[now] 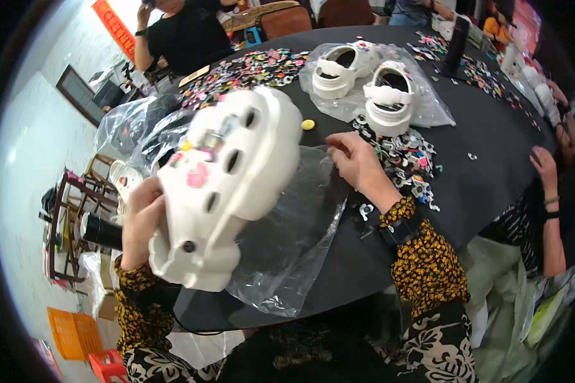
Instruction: Apply decorative charms to white clog shoes at a production table.
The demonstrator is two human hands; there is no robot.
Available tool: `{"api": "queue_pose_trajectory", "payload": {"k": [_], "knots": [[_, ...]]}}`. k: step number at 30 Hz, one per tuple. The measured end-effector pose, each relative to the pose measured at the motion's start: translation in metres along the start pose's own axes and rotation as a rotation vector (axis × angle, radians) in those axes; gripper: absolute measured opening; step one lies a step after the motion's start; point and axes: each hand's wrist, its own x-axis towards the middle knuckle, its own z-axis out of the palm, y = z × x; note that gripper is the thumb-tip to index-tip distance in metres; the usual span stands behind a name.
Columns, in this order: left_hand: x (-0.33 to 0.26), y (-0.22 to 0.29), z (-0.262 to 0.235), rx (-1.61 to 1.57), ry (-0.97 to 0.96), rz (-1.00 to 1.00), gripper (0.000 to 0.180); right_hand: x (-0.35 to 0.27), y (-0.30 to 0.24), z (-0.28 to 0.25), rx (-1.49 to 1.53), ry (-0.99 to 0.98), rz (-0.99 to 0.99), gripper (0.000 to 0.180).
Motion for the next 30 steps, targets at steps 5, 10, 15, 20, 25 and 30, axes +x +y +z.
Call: {"api": "queue_pose_trajectory", "payload": {"k": [5,10,15,20,25,30], "knots": [[0.0,-0.038,0.033,0.272,-0.125,0.044,0.019,0.003,0.019,0.0,-0.068,0.011,-0.133,0.024],[-0.011,-0.04,0.06,0.626,-0.075,0.315,0.029,-0.003,0.006,-0.008,-0.146,-0.003,-0.066,0.024],[-0.021,-0.038,0.048,0.636,-0.119,0.297,0.029,-0.001,0.023,-0.004,-0.248,-0.119,-0.136,0.027],[-0.027,-0.032,0.029,0.541,0.067,0.504,0.026,-0.006,0.026,-0.01,-0.631,-0.182,-0.268,0.033],[-0.022,-0.044,-0.028,0.547,0.182,0.432,0.024,0.002,0.02,-0.009,-0.813,-0.174,-0.31,0.014],[-0.024,-0.095,-0.067,0.6,0.188,0.26,0.025,0.021,-0.007,-0.033,-0.899,-0.049,-0.211,0.011]]}}
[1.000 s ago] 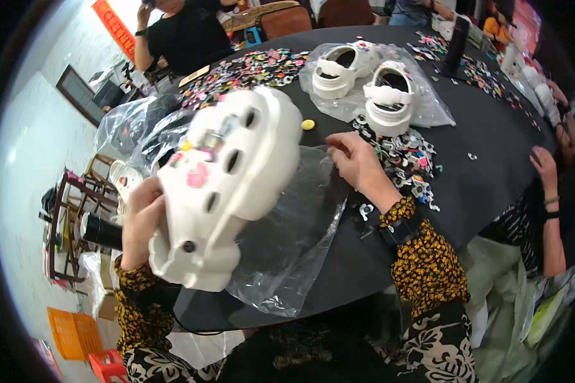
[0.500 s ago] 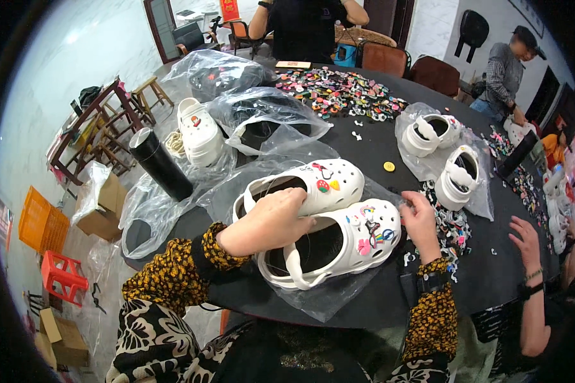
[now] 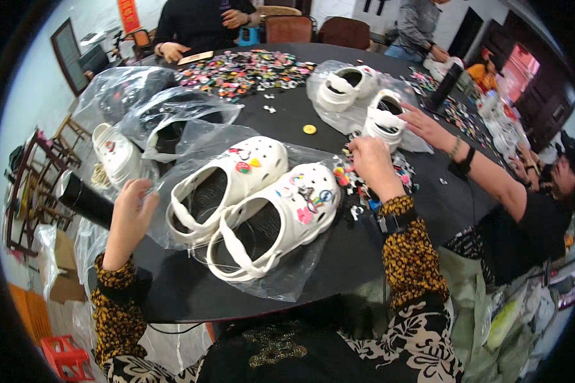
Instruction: Apply decorative charms to white clog shoes at a production table.
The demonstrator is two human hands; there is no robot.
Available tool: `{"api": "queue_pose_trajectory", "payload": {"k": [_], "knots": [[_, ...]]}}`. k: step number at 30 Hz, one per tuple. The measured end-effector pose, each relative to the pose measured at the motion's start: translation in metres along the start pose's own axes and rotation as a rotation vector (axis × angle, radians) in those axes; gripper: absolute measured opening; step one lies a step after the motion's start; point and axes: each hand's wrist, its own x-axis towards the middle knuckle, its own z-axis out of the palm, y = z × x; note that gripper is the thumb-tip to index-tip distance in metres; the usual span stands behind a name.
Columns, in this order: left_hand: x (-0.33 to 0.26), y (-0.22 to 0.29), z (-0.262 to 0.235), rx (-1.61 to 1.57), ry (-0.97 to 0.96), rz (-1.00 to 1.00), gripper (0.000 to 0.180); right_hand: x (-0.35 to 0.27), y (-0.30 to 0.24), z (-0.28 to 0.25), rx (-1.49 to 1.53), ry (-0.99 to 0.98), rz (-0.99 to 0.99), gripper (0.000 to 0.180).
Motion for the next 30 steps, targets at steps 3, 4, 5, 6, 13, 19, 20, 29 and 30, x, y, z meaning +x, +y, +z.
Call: {"api": "queue_pose_trajectory", "payload": {"k": [3,4,5,6,13,19,20,29,30], "knots": [[-0.005,-0.029,0.01,-0.11,-0.015,-0.015,0.028,-0.001,0.024,-0.013,0.086,0.081,0.001,0.015],[-0.008,-0.033,0.01,-0.099,-0.041,-0.053,0.029,-0.002,0.02,-0.017,0.082,0.078,0.01,0.015],[-0.008,-0.035,0.011,-0.086,-0.067,-0.092,0.031,-0.003,0.014,-0.021,0.203,0.016,0.015,0.016],[-0.007,-0.035,0.011,-0.088,-0.074,-0.089,0.031,-0.003,0.008,-0.021,0.325,-0.047,0.02,0.017],[0.002,-0.044,0.021,-0.175,-0.225,-0.131,0.038,-0.012,-0.011,0.014,0.133,-0.065,-0.076,0.044],[-0.006,-0.047,0.014,0.023,-0.23,-0.048,0.025,0.001,-0.01,0.012,0.258,-0.14,-0.084,0.014],[-0.006,-0.037,0.011,-0.015,-0.326,-0.14,0.02,0.004,-0.016,0.003,0.26,-0.138,-0.076,0.014],[-0.022,0.014,0.011,-0.416,-0.233,-0.228,0.01,0.013,-0.033,-0.012,0.761,-0.239,0.197,0.014],[-0.023,0.013,0.012,-0.412,-0.234,-0.226,0.01,0.013,-0.032,-0.009,0.878,-0.287,0.315,0.013]]}}
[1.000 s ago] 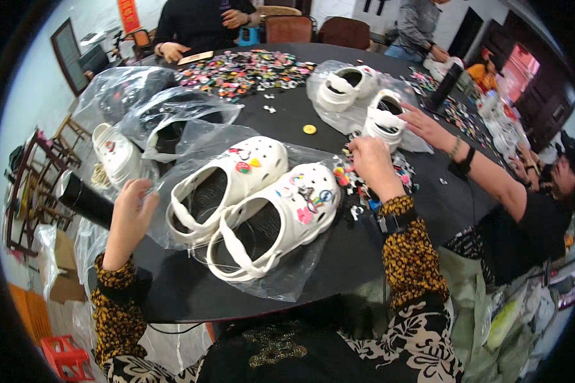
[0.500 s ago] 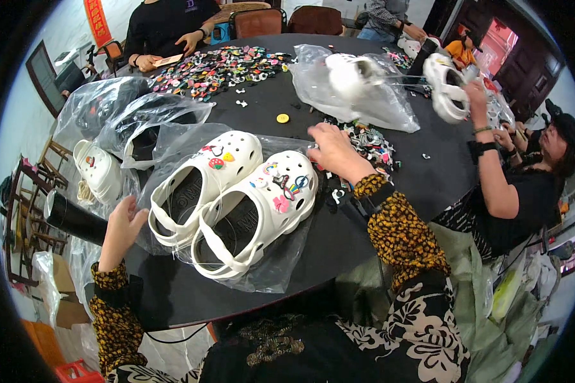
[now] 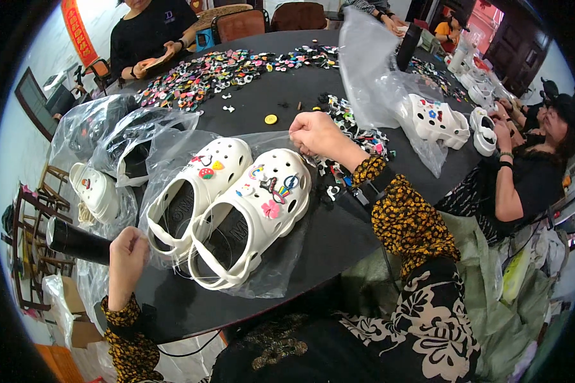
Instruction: Apply decorative charms to white clog shoes at a production table.
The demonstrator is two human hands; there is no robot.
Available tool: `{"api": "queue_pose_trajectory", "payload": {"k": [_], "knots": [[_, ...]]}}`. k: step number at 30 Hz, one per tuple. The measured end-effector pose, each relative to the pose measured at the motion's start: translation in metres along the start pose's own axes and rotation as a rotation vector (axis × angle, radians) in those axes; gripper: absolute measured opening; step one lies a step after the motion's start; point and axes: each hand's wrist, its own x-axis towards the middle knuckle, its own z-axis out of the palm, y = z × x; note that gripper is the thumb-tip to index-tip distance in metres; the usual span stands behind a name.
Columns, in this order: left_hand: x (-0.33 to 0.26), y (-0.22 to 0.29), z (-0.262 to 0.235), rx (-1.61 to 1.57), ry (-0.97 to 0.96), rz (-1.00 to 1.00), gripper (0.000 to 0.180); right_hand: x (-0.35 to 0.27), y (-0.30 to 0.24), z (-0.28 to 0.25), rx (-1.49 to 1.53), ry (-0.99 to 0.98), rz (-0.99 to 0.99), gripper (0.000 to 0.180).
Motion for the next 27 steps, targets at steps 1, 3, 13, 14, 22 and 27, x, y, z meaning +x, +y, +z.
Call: {"api": "queue_pose_trajectory", "payload": {"k": [1,3,13,14,22,27], "knots": [[-0.001,-0.002,-0.001,0.06,0.021,0.026,0.009,0.0,0.001,0.001,0.035,0.0,0.007,0.011],[-0.001,0.001,-0.001,0.121,0.04,0.053,0.008,0.001,0.001,-0.001,0.046,0.01,-0.005,0.012],[0.0,-0.001,0.007,0.231,0.099,0.107,0.008,-0.016,0.008,-0.025,-0.348,-0.217,-0.309,0.029],[0.0,-0.001,0.007,0.2,0.108,0.106,0.008,-0.018,0.01,-0.024,-0.346,-0.217,-0.309,0.029],[-0.001,0.01,0.008,0.282,0.055,0.103,0.01,-0.035,0.032,-0.005,-0.742,-0.277,-0.316,0.03],[-0.004,0.012,0.008,0.296,0.069,0.115,0.01,-0.025,0.038,-0.01,-0.698,-0.277,-0.337,0.026]]}}
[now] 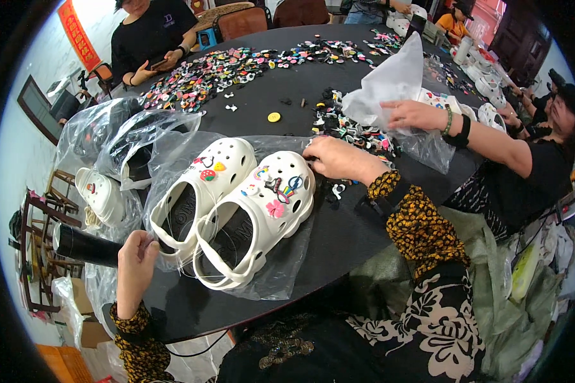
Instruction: Apply decorative charms to white clog shoes at a production table.
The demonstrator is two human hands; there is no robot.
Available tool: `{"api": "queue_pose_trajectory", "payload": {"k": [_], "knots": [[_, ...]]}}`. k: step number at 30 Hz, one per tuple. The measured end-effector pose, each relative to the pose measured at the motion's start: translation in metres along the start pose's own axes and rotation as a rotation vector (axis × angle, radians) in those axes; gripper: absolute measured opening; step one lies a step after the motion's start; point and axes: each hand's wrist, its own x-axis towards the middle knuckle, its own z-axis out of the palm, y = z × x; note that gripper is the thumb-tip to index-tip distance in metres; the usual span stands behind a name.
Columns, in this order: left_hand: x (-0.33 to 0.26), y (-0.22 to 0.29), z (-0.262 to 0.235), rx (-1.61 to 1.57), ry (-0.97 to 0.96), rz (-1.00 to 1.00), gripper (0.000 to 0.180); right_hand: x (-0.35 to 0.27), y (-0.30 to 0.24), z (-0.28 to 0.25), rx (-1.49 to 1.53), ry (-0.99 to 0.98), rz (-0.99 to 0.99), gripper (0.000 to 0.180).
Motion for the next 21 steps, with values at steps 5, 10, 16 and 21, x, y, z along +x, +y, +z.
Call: {"api": "queue_pose_trajectory", "payload": {"k": [5,10,16,21], "knots": [[0.0,-0.002,0.002,-0.053,-0.003,-0.009,0.011,0.006,0.003,-0.012,0.197,0.084,0.11,0.027],[-0.001,0.0,0.001,-0.078,-0.015,-0.013,0.01,0.011,0.025,-0.032,0.211,0.223,0.179,0.03],[-0.001,0.001,0.0,-0.065,-0.019,-0.048,0.008,0.002,0.032,-0.035,-0.091,0.57,0.11,0.027],[0.003,0.002,-0.001,-0.115,-0.04,-0.078,0.006,-0.022,-0.007,-0.044,0.08,0.257,0.128,0.019]]}}
